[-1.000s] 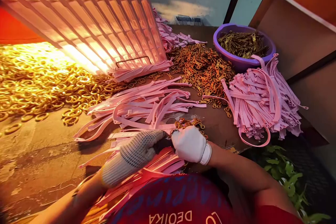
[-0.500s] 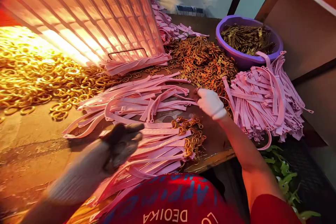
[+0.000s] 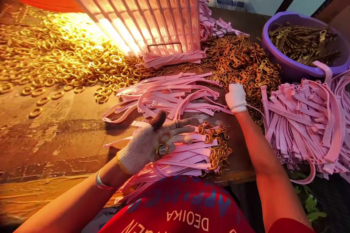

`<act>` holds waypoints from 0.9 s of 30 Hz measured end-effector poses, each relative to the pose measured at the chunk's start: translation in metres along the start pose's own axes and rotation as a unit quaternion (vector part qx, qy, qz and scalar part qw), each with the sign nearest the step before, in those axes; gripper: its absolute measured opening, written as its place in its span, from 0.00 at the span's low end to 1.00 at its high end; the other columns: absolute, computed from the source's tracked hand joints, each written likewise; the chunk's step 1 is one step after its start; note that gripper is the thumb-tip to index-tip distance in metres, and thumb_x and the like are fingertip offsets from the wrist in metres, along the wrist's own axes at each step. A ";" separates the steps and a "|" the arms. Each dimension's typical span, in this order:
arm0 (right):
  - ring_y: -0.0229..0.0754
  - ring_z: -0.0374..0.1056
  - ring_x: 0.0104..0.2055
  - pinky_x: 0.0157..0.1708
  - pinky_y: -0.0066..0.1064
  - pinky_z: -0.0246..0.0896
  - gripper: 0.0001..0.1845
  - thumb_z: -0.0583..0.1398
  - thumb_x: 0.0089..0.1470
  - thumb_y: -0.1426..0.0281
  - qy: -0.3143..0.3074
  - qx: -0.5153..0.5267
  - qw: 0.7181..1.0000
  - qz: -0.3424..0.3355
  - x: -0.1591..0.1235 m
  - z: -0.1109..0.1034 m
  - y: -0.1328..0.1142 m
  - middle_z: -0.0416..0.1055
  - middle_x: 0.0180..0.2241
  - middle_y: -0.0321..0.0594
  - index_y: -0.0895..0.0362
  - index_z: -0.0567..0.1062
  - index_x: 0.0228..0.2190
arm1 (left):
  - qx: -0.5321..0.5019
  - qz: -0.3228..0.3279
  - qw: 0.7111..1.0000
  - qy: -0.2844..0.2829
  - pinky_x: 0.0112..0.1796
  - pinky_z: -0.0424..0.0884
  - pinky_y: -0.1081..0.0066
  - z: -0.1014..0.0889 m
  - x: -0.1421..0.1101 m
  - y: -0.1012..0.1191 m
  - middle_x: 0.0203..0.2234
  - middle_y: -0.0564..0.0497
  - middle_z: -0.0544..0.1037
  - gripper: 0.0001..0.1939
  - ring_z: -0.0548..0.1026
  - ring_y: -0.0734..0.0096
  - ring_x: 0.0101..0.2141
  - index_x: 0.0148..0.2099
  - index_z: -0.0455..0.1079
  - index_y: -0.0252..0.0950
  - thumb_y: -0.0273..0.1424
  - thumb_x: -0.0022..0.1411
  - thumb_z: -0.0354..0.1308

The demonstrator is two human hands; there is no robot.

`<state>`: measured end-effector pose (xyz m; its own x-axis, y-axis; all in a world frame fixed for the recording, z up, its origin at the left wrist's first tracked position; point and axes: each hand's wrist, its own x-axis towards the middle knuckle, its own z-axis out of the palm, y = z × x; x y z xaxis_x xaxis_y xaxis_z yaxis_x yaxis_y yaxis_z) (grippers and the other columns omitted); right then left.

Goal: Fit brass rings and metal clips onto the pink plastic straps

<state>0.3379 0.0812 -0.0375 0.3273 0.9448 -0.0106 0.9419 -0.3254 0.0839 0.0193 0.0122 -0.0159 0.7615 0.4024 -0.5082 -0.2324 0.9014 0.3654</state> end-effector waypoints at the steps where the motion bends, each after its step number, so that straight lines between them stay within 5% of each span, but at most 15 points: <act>1: 0.53 0.71 0.47 0.46 0.36 0.65 0.16 0.54 0.57 0.81 0.015 0.048 0.998 -0.026 -0.011 -0.005 0.001 0.74 0.43 0.59 0.66 0.76 0.44 | 0.002 0.005 1.000 -0.010 0.17 0.63 0.80 -0.001 0.001 -0.001 0.53 0.30 0.78 0.38 0.82 0.58 0.38 0.62 0.70 0.32 0.59 0.66 0.52; 3: 0.48 0.72 0.46 0.48 0.35 0.67 0.19 0.51 0.60 0.80 0.044 0.208 0.970 -0.115 -0.041 -0.015 -0.005 0.77 0.43 0.51 0.62 0.74 0.48 | 0.008 0.014 0.999 -0.027 0.16 0.62 0.80 0.002 0.005 -0.002 0.52 0.33 0.79 0.38 0.82 0.61 0.34 0.60 0.71 0.34 0.61 0.64 0.53; 5: 0.44 0.74 0.44 0.48 0.35 0.69 0.21 0.51 0.61 0.78 0.036 0.360 0.899 -0.248 -0.080 -0.027 -0.021 0.77 0.44 0.44 0.56 0.72 0.53 | 0.023 0.028 0.999 -0.036 0.16 0.60 0.79 0.010 0.010 -0.004 0.48 0.35 0.80 0.39 0.80 0.65 0.30 0.58 0.72 0.35 0.63 0.62 0.53; 8: 0.46 0.74 0.46 0.49 0.38 0.70 0.24 0.56 0.58 0.76 0.043 0.388 0.849 -0.356 -0.136 -0.040 -0.053 0.78 0.46 0.44 0.54 0.71 0.56 | 0.052 0.057 0.997 -0.015 0.16 0.61 0.77 0.026 0.021 -0.010 0.38 0.40 0.82 0.43 0.77 0.67 0.26 0.54 0.74 0.35 0.68 0.57 0.53; 13: 0.48 0.74 0.48 0.51 0.40 0.70 0.26 0.57 0.55 0.79 0.091 0.368 0.869 -0.317 -0.171 -0.044 -0.079 0.78 0.47 0.50 0.58 0.72 0.56 | 0.071 0.098 0.992 0.018 0.17 0.60 0.74 0.044 0.023 -0.017 0.26 0.46 0.79 0.42 0.72 0.69 0.21 0.47 0.76 0.33 0.69 0.55 0.53; 20: 0.41 0.75 0.36 0.39 0.32 0.74 0.15 0.62 0.57 0.70 0.054 0.560 0.807 -0.179 -0.175 -0.041 -0.069 0.79 0.38 0.39 0.55 0.74 0.47 | 0.208 0.219 0.945 0.124 0.14 0.52 0.80 0.034 -0.012 -0.027 0.23 0.52 0.78 0.16 0.59 0.83 0.13 0.42 0.74 0.33 0.38 0.55 0.68; 23: 0.42 0.77 0.40 0.42 0.33 0.74 0.14 0.61 0.60 0.68 0.019 0.579 0.794 -0.186 -0.182 -0.035 -0.067 0.80 0.41 0.41 0.55 0.74 0.48 | 0.212 0.229 0.941 0.128 0.14 0.53 0.80 0.031 -0.016 -0.031 0.22 0.52 0.77 0.15 0.59 0.84 0.13 0.38 0.71 0.33 0.39 0.56 0.67; 27: 0.46 0.74 0.53 0.55 0.41 0.70 0.20 0.56 0.65 0.72 0.058 0.481 0.832 -0.270 -0.186 -0.029 -0.056 0.76 0.52 0.49 0.54 0.69 0.57 | 0.191 0.210 0.953 0.100 0.14 0.50 0.80 0.030 -0.016 -0.029 0.20 0.55 0.74 0.20 0.58 0.83 0.13 0.45 0.72 0.35 0.41 0.56 0.67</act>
<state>0.2216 -0.0753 -0.0114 -0.1192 0.9421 0.3134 0.5930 0.3207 -0.7386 0.0324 -0.0253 0.0046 0.5099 0.7724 -0.3786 -0.2246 0.5444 0.8082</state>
